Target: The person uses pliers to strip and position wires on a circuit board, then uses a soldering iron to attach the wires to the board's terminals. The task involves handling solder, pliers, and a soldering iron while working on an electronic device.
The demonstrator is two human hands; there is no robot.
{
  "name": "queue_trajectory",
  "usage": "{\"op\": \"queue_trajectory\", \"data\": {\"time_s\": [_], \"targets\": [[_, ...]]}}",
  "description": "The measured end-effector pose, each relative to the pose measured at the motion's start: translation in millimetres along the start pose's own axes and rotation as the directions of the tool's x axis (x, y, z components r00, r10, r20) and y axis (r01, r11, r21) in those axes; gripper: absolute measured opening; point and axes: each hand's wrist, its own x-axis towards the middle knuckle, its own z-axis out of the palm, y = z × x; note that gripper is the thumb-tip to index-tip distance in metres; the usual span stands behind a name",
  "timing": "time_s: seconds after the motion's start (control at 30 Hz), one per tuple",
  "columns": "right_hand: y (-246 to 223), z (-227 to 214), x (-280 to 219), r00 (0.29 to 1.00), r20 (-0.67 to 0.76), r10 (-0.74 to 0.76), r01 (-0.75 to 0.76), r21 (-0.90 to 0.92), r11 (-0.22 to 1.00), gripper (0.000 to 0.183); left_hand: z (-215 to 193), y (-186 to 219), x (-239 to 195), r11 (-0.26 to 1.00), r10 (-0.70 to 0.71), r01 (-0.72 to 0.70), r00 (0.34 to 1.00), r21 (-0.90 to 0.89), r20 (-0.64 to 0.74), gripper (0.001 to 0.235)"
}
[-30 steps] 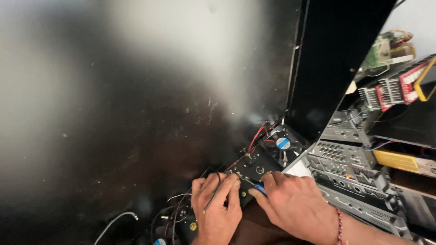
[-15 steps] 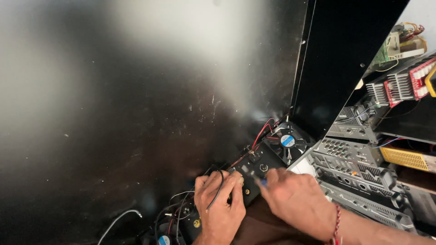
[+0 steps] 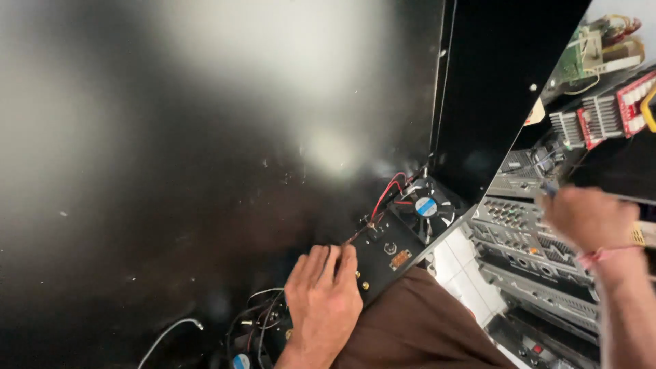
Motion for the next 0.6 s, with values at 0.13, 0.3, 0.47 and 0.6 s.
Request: {"op": "queue_trajectory", "data": {"time_s": [0.13, 0.3, 0.47, 0.6], "targets": [[-16.3, -16.5, -15.6, 0.875, 0.386, 0.293, -0.38, 0.921, -0.081, 0.057, 5.0, -3.0, 1.7, 1.0, -0.006, 0.007, 0.998, -0.015, 0.067, 0.018], [86.5, -120.2, -5.1, 0.751, 0.321, 0.577, 0.054, 0.841, -0.538, 0.039, 2.7, 1.0, 2.9, 0.999, 0.006, -0.003, 0.998, -0.042, 0.067, 0.02], [122.3, -237.8, 36.7, 0.803, -0.407, 0.436, 0.539, 0.809, -0.237, 0.049, -8.4, 9.3, -25.7, 0.986, -0.155, 0.163, 0.974, -0.032, 0.167, 0.036], [106.0, -317.1, 44.7, 0.839, -0.387, 0.382, 0.513, 0.798, -0.318, 0.059, -39.9, 19.4, -65.4, 0.755, -0.441, 0.504, 0.864, -0.42, 0.242, 0.023]]}}
